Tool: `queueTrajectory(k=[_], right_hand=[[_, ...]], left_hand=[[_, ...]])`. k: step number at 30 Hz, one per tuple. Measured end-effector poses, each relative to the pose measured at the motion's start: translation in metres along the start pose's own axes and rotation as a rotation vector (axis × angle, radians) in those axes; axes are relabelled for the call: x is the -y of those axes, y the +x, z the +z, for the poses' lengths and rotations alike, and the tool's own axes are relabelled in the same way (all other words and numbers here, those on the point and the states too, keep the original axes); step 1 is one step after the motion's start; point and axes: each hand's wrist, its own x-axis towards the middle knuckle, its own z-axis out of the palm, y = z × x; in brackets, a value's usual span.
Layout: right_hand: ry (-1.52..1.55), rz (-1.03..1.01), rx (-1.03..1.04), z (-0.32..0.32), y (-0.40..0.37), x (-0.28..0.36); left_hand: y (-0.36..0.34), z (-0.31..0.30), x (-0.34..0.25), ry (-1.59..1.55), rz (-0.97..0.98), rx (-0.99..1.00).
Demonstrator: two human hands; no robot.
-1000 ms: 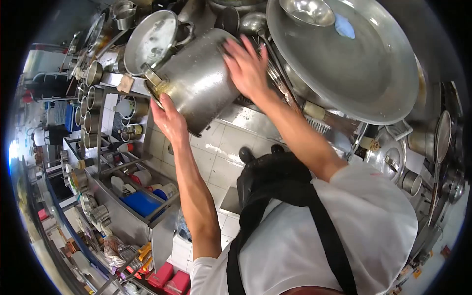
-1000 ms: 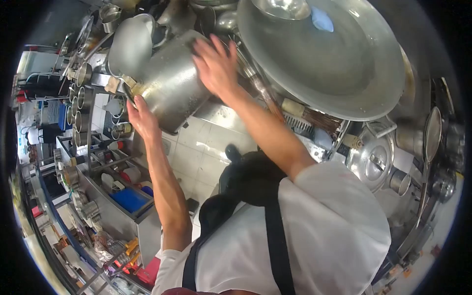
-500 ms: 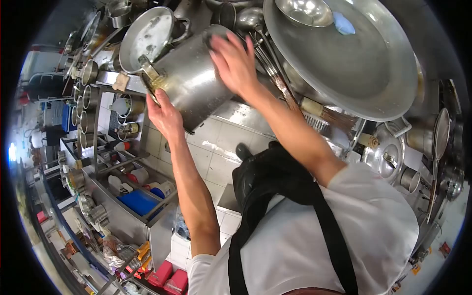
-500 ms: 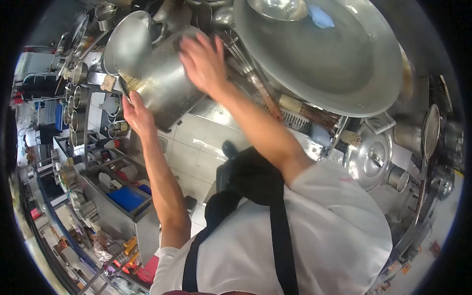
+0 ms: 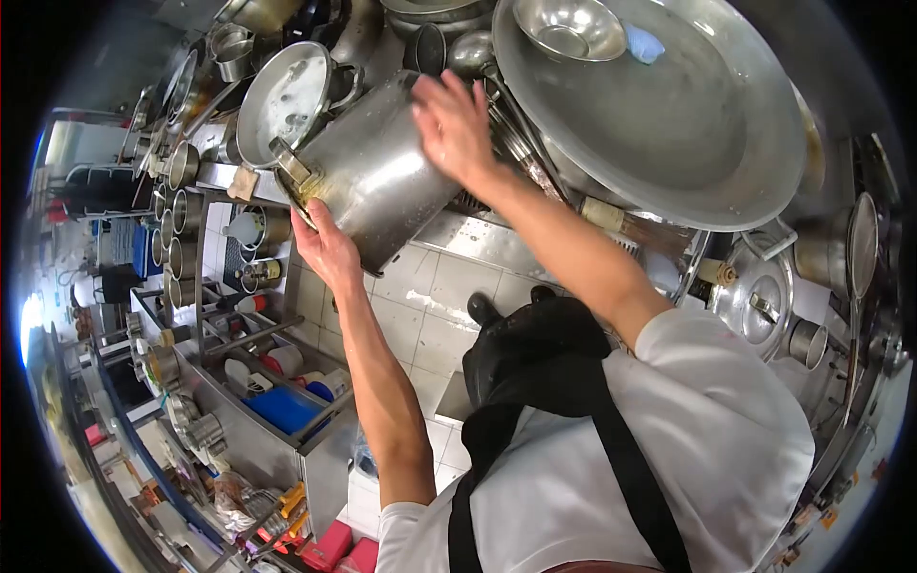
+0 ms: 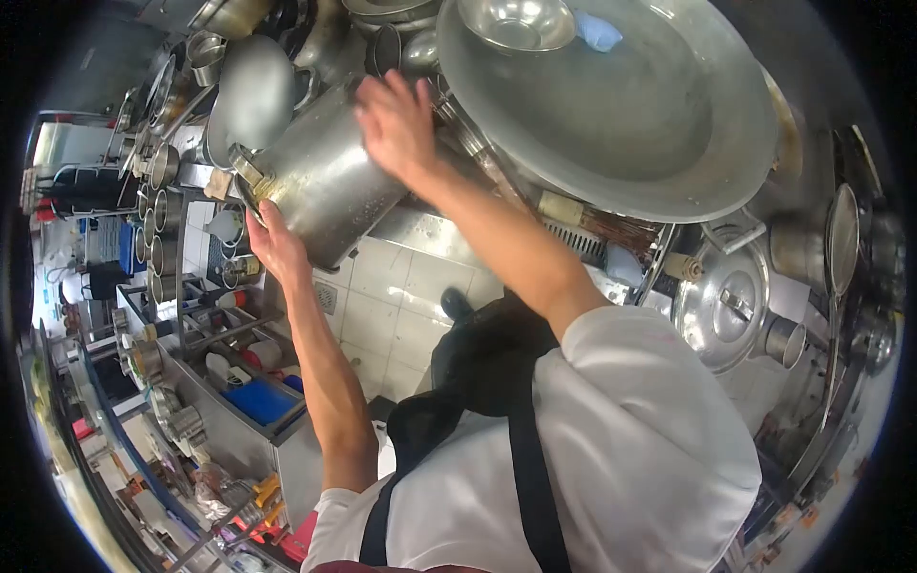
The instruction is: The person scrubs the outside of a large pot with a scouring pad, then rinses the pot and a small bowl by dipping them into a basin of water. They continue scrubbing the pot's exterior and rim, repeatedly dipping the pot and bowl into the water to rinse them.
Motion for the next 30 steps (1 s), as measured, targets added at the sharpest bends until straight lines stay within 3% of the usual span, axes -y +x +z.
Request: queueTrajectory(k=[2,3,4,6,7,10,16,18,21,23,26,30], right_hand=[[0.321,-0.052,0.070,-0.005,-0.049,0.036],[0.293,-0.200,0.181,-0.018,-0.067,0.036],[0.299,-0.190,0.182,-0.015,-0.055,0.022],[0.022,-0.029,0.079,-0.002,-0.011,-0.019],[0.020,-0.019,0.096,-0.005,-0.034,-0.015],[0.256,-0.015,0.036,-0.008,-0.073,0.013],[0.099,0.160,0.074,0.004,0.035,-0.013],[0.245,0.048,-0.081,0.003,0.003,-0.021],[0.304,0.059,-0.168,-0.007,-0.084,-0.034],[0.282,0.083,-0.130,-0.002,-0.097,-0.038],[0.140,0.123,-0.126,-0.004,-0.033,-0.010],[0.224,0.199,-0.219,0.020,-0.126,-0.031]], left_hand=[[0.008,0.001,0.010,-0.173,0.016,0.028],[0.008,0.002,0.009,-0.179,0.023,0.010],[0.006,-0.002,0.009,-0.170,0.020,0.014],[0.005,0.001,0.007,-0.051,0.038,0.024],[0.004,-0.003,0.002,-0.068,-0.105,0.078],[0.007,-0.001,0.012,-0.093,0.014,0.035],[0.003,0.001,0.013,-0.132,-0.038,0.017],[0.006,-0.002,0.014,-0.135,0.000,0.039],[0.008,0.001,0.016,-0.194,-0.020,0.049],[0.009,0.001,0.013,-0.147,-0.008,0.022],[0.004,0.002,0.022,-0.166,-0.079,0.055],[0.010,0.002,0.023,-0.191,-0.042,0.045]])
